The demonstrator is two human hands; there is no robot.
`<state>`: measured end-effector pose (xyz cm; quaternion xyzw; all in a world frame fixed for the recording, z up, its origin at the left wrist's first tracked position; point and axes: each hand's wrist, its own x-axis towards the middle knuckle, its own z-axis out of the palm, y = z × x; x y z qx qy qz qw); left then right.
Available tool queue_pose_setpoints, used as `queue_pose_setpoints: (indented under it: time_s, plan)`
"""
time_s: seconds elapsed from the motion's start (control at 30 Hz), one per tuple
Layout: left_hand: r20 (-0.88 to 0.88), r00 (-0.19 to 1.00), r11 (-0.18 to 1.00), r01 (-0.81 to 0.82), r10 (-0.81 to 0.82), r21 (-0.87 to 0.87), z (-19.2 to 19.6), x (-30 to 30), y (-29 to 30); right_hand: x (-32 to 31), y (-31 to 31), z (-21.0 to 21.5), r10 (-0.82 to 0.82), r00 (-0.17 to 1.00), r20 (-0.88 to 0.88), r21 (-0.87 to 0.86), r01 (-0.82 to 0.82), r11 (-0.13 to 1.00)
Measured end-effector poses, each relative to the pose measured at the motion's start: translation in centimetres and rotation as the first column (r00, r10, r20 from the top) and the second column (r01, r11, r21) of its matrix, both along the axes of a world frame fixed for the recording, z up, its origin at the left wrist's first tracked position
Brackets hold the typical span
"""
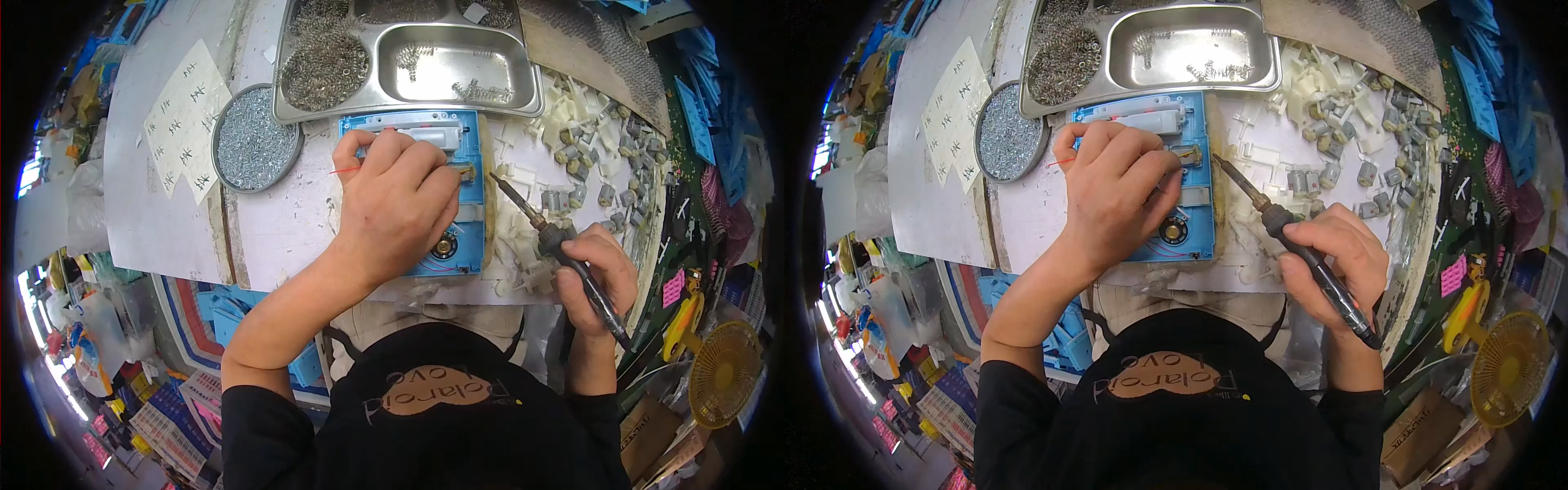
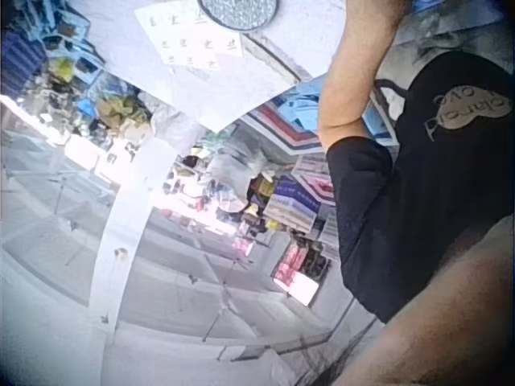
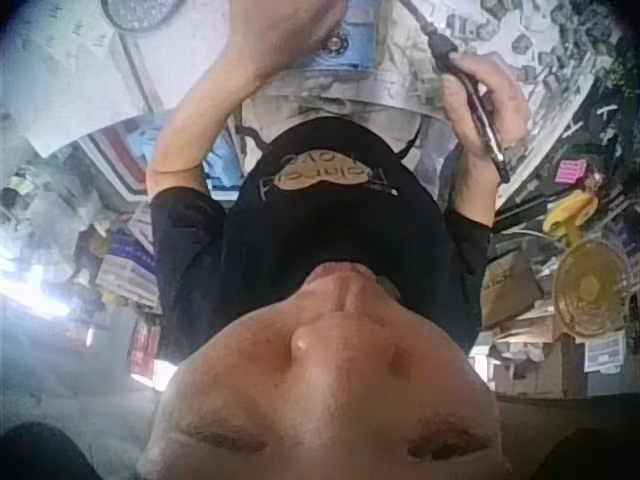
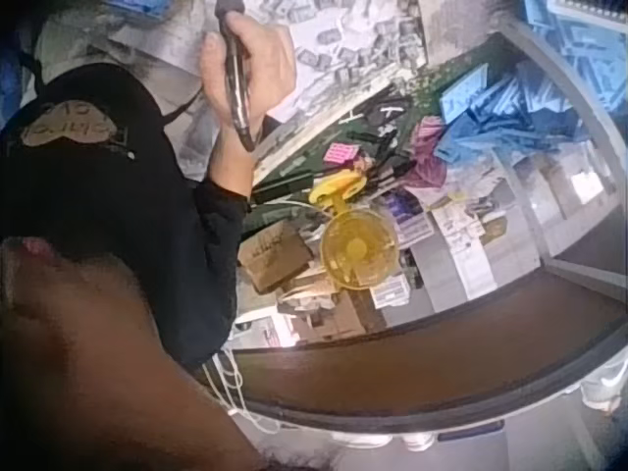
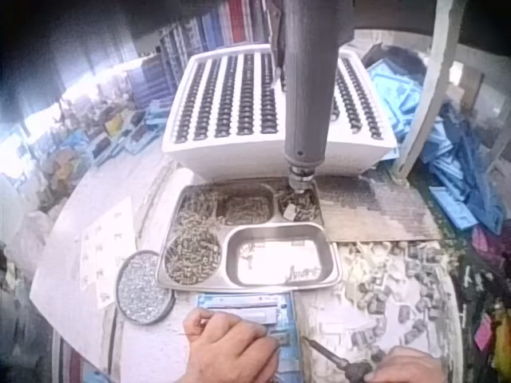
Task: Soldering components and assembling a blue plastic electronic device.
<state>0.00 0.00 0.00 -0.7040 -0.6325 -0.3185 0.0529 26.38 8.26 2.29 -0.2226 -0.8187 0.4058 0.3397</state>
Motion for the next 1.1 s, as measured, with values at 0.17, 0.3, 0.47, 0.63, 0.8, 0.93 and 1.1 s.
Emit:
queue_pose_setpoints:
  time_s: [0.17,0.3,0.47,0.63,0.8,0.93,1.1]
  plan:
    - [-0.002,1.0,1.0,-0.002,0.002,-0.007,0.1,0.1,0.1,-0.2,0.2,0.2,0.002,1.0,0.001,0.019,-0.002,1.0]
    - [0.007,1.0,1.0,-0.008,0.008,-0.003,0.0,0.1,0.1,-0.3,0.2,0.0,0.007,1.0,-0.011,0.024,-0.007,1.0]
    - [0.032,1.0,1.0,-0.001,0.0,0.014,0.0,-0.3,-0.4,-0.5,0.2,-0.1,0.01,1.0,-0.019,0.029,-0.01,1.0]
    - [0.022,0.995,0.994,-0.102,0.101,0.029,1.4,-3.6,-2.6,-0.3,0.1,-0.2,0.003,1.0,-0.021,-0.009,-0.003,1.0]
    - [-0.014,0.994,0.989,-0.113,0.113,-0.096,0.7,-6.7,-4.9,-0.6,0.1,-0.6,0.017,0.999,-0.036,-0.041,-0.018,0.999]
    - [0.096,0.991,0.995,-0.082,0.088,-0.063,0.8,-7.1,-4.8,-1.0,0.0,-0.3,-0.001,0.999,-0.055,-0.027,-0.001,1.0]
    - [0.352,0.924,0.989,0.134,-0.149,0.068,0.6,-4.0,-2.2,-2.0,-0.2,0.4,-0.055,0.997,-0.045,-0.026,0.054,0.998]
